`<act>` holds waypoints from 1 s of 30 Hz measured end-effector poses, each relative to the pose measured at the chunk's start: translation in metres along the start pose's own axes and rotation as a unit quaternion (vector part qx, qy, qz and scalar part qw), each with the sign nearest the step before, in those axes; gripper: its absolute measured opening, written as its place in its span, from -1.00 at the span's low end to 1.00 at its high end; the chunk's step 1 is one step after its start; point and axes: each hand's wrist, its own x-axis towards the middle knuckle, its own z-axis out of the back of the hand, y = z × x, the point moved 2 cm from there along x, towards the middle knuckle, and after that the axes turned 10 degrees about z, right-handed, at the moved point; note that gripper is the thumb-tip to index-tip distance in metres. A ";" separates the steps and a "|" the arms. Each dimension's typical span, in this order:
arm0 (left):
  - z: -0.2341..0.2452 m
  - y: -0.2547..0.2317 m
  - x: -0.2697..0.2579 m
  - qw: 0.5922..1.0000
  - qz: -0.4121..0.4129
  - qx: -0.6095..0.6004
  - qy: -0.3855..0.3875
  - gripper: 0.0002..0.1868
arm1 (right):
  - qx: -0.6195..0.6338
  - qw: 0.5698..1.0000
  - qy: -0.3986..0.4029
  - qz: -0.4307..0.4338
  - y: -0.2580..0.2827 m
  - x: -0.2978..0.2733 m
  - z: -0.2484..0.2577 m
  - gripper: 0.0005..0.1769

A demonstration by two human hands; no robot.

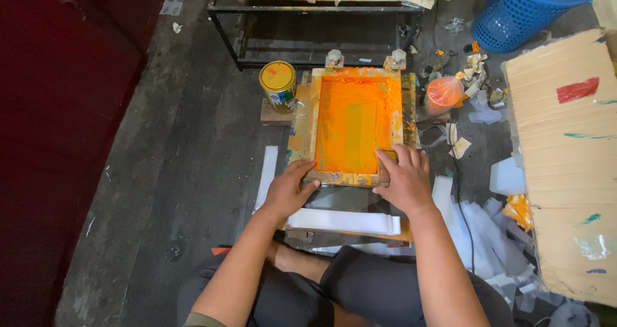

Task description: The person sits on the floor and uses a squeegee to spread orange ink across a screen printing frame. They then lift a white strip of material from the frame, inspect it, and place it back down to repeat the process.

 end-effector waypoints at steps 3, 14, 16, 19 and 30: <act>0.004 -0.009 -0.005 1.000 -0.002 -0.026 -0.006 -0.35 | -0.025 0.997 -0.061 0.032 0.002 -0.007 0.002 -0.09; -0.007 0.048 0.022 0.984 0.111 -0.064 -0.126 -0.77 | -0.042 0.954 -0.283 0.086 0.003 -0.022 0.011 -0.40; -0.014 0.051 0.022 0.984 0.115 -0.039 -0.130 -0.85 | -0.045 0.945 -0.312 0.089 0.001 -0.023 0.011 -0.43; -0.022 0.031 0.015 0.990 0.059 0.032 -0.126 -0.84 | -0.062 0.924 -0.364 0.103 0.001 -0.022 0.013 -0.44; -0.072 -0.030 -0.011 0.944 -0.154 0.292 0.014 -0.33 | -0.063 0.911 -0.403 0.060 0.011 -0.020 0.021 -0.48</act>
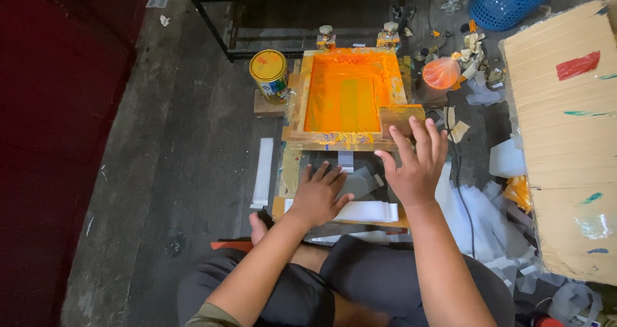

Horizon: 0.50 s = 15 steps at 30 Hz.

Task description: The person sits on the floor and uses a squeegee to spread orange ink across a screen printing frame. They then lift a white strip of material from the frame, inspect it, and place it back down to repeat the process.

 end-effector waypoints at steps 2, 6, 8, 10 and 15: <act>-0.003 0.002 0.001 1.000 0.002 -0.001 0.005 -0.37 | -0.001 1.000 0.001 -0.001 0.001 -0.001 -0.001 -0.48; -0.036 0.014 0.010 0.998 -0.012 0.026 -0.055 -0.54 | 0.000 1.000 -0.001 -0.012 0.001 -0.002 -0.003 -0.49; -0.036 0.012 0.009 0.997 -0.012 0.025 -0.069 -0.56 | 0.001 1.000 0.001 -0.011 0.001 -0.003 -0.004 -0.49; -0.042 0.015 0.011 0.996 -0.012 0.024 -0.083 -0.57 | 0.001 1.000 0.002 -0.009 0.000 -0.004 -0.005 -0.49; -0.070 0.031 0.022 0.998 0.016 -0.011 -0.063 -0.57 | -0.001 1.000 0.001 -0.007 -0.002 -0.007 -0.008 -0.48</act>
